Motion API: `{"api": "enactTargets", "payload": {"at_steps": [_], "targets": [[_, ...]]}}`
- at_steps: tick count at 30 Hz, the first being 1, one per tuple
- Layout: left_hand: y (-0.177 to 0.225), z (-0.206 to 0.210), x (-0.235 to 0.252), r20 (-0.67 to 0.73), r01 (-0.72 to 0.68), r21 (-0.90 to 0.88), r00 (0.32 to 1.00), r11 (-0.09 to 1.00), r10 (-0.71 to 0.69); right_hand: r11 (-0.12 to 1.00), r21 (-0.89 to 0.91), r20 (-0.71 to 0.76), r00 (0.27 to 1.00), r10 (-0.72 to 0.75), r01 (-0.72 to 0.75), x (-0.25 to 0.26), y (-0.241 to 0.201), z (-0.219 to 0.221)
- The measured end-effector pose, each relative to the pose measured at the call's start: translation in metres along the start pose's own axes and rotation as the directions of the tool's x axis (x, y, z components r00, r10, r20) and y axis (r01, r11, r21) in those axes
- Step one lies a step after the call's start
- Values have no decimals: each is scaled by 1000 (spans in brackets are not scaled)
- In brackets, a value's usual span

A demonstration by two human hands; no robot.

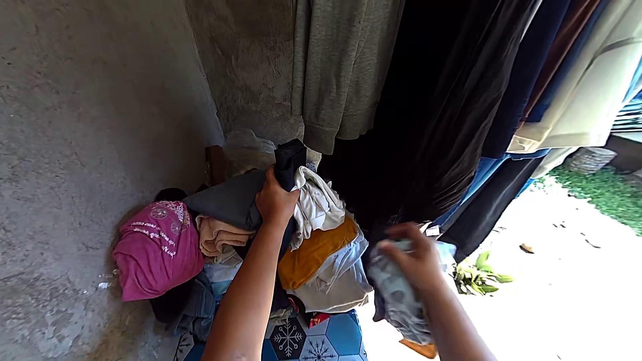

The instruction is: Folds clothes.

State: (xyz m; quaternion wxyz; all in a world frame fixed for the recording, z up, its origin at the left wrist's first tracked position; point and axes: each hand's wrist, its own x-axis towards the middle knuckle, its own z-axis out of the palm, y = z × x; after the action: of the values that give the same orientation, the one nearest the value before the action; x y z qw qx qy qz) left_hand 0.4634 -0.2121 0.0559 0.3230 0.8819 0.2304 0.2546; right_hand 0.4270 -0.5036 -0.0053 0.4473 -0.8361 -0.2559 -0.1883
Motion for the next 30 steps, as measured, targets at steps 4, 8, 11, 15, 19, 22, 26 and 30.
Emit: {"api": "enactTargets", "payload": {"at_steps": [4,8,11,15,19,22,26,30], "targets": [[-2,1,1,-7,5,0,1000,1000,-5,943,-326,668,723,176,72,-3,-22,112],[4,-9,-1,62,33,27,997,999,-34,850,-480,825,442,352,219,-16,-42,197],[3,-12,-2,70,43,16,997,999,-44,832,-527,793,453,407,175,-16,-49,204],[0,-13,-1,74,29,6,997,1000,-30,915,-402,724,600,341,-34,8,-31,164],[1,-13,1,74,35,-12,997,999,-34,964,55,438,874,210,-260,6,-2,110],[0,-15,7,56,48,-32,997,998,-46,872,439,154,974,164,-217,1,2,76],[3,-20,11,50,76,-58,996,995,-73,761,647,-140,972,190,-56,-2,-3,15],[3,-22,11,38,83,-64,996,994,-81,772,634,-380,854,356,-40,-23,-11,-58]]}}
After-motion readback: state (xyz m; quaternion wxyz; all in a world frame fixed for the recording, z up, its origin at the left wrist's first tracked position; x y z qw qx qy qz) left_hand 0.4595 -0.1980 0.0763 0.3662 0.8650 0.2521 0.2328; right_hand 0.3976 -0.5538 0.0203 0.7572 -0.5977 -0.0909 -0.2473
